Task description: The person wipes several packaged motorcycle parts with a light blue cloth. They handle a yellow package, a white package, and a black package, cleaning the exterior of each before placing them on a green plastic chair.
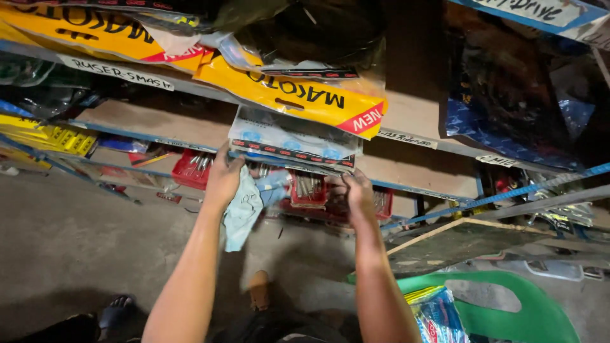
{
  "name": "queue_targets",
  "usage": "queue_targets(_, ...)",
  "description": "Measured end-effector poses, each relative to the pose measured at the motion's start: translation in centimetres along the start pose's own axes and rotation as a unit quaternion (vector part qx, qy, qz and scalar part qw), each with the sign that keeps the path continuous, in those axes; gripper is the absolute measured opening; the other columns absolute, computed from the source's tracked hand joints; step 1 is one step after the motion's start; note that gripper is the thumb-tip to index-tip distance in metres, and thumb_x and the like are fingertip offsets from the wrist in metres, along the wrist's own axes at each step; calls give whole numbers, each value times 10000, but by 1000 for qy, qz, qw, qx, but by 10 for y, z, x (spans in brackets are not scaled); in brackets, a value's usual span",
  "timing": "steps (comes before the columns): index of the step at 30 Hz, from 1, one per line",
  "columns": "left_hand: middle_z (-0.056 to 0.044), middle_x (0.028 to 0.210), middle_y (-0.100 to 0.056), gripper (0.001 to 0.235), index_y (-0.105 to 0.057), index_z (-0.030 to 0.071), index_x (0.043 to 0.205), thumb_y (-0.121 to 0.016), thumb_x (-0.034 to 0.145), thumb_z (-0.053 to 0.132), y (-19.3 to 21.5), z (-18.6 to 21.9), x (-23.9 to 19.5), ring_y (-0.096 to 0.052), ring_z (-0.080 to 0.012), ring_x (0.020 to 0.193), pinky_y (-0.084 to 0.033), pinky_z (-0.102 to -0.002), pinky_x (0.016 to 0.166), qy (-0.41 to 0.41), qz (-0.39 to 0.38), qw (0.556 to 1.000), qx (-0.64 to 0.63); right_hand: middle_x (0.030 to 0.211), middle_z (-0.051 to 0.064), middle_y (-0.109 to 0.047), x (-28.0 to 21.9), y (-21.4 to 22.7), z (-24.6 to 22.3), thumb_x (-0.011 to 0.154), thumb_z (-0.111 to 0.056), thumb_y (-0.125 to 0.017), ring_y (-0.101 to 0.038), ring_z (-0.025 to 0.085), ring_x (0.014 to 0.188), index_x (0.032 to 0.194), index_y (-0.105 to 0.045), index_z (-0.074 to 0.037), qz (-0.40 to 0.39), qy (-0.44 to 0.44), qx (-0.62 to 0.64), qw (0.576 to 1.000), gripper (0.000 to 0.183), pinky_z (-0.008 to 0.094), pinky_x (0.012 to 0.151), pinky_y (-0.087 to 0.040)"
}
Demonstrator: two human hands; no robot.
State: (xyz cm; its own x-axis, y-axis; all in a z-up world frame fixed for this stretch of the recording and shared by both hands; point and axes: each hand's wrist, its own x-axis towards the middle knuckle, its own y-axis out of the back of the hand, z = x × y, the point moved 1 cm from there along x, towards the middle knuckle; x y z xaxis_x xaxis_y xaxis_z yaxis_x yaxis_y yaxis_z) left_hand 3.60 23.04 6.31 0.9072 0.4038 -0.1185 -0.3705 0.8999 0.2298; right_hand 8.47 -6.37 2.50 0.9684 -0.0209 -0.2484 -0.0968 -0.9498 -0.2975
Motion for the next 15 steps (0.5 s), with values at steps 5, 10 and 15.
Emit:
queue_targets(5, -186, 1266, -671, 479, -609, 150, 1318, -545, 965, 466, -8, -7, 31, -580, -359, 1269, -402, -537, 1116, 21, -21, 995, 95, 886, 231, -735, 24, 3, 2, 1024, -198, -438, -631, 259, 505, 1364, -376, -29, 28, -102, -35, 994, 385, 347, 363, -461)
queue_targets(10, -198, 1214, -689, 544, -585, 128, 1293, -526, 924, 524, -19, -18, 46, -625, -390, 1209, -465, -565, 1047, 46, -14, 983, 175, 997, 276, -752, 27, -9, 5, 1011, -277, -402, -728, 415, 685, 1402, -322, -9, 89, -124, -139, 979, 481, 554, 487, -565)
queue_targets(15, -252, 1149, -702, 602, -574, 117, 1272, -570, 859, 555, -16, -8, 42, -648, -475, 1155, -505, -601, 976, 48, -22, 955, 292, 1014, 368, -693, 59, -1, 36, 984, -329, -501, -699, 583, 892, 1328, -591, -8, 129, -255, -89, 954, 479, 765, 718, -523)
